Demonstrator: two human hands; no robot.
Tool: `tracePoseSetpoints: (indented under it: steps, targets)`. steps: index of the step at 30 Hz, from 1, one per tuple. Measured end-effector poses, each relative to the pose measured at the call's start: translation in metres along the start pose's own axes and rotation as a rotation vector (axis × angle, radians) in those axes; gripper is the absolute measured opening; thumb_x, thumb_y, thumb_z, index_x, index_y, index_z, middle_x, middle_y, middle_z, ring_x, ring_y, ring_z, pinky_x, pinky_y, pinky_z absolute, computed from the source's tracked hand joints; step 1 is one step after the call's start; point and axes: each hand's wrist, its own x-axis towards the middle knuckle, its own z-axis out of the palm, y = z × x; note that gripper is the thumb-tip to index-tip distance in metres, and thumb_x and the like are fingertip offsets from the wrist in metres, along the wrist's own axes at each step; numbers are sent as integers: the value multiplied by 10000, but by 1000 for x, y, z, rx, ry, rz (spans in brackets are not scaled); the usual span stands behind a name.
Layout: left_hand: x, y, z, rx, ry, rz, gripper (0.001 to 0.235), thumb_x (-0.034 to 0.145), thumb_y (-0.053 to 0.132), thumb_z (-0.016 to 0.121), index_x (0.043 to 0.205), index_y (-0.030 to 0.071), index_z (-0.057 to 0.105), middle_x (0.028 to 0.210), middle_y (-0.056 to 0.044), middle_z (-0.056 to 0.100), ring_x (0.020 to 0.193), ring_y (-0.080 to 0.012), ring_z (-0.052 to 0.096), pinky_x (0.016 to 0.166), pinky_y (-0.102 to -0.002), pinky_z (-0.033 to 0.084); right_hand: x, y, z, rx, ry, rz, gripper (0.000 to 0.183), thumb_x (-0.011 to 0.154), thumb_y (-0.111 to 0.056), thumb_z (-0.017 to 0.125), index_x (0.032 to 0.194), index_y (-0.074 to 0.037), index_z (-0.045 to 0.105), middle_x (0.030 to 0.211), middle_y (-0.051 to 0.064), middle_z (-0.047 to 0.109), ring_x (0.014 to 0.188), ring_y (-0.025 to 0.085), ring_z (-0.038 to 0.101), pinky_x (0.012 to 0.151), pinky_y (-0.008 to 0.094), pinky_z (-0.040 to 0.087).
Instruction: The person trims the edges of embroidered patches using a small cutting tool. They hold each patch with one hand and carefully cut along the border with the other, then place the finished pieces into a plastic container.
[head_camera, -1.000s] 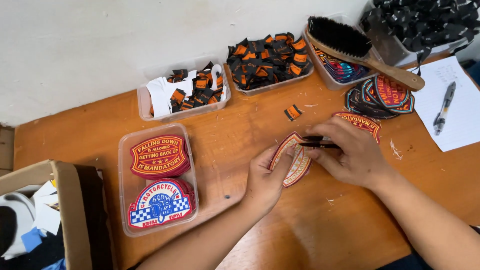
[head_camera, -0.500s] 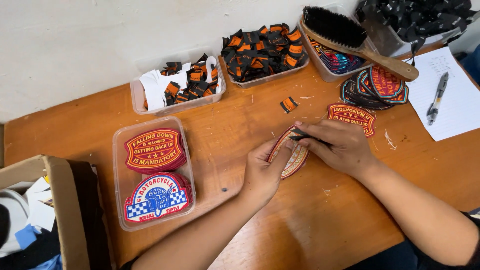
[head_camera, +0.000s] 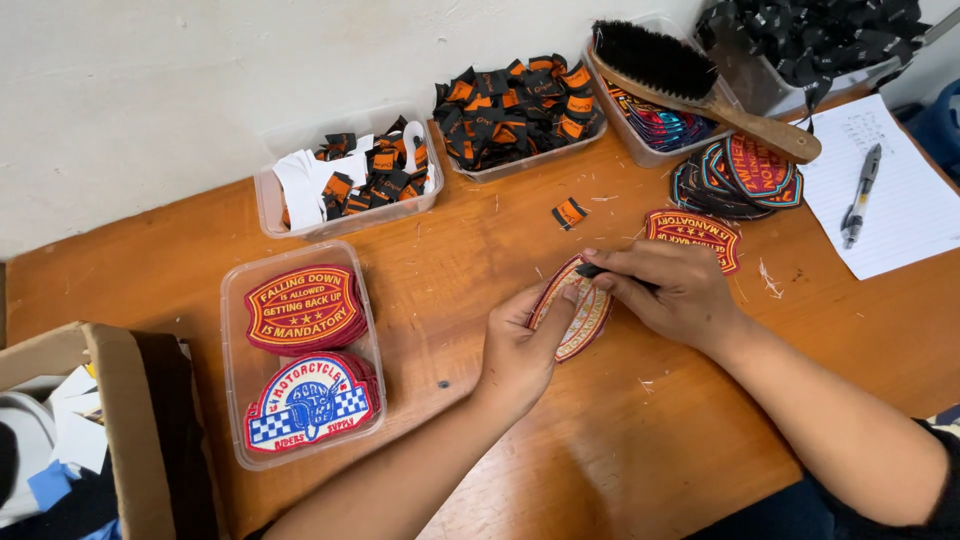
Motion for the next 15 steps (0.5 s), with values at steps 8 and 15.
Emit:
tracePoseSetpoints:
  steps: [8, 15]
  targets:
    - [0, 1, -1, 29, 10, -6, 122, 938, 62, 734, 1027, 26, 809, 876, -83, 783, 870, -83, 622, 806, -294, 572, 7, -5, -8, -3, 17, -21, 158, 920, -149, 769, 1055, -78, 813, 762, 79, 737, 645, 252, 739, 544, 294, 540]
    - [1, -5, -1, 29, 20, -15, 127, 910, 71, 781, 1025, 32, 815, 925, -105, 800, 898, -96, 649, 848, -312, 578, 4, -2, -6, 6, -15, -31, 158, 914, -140, 767, 1053, -81, 814, 770, 90, 743, 664, 266, 751, 543, 299, 553]
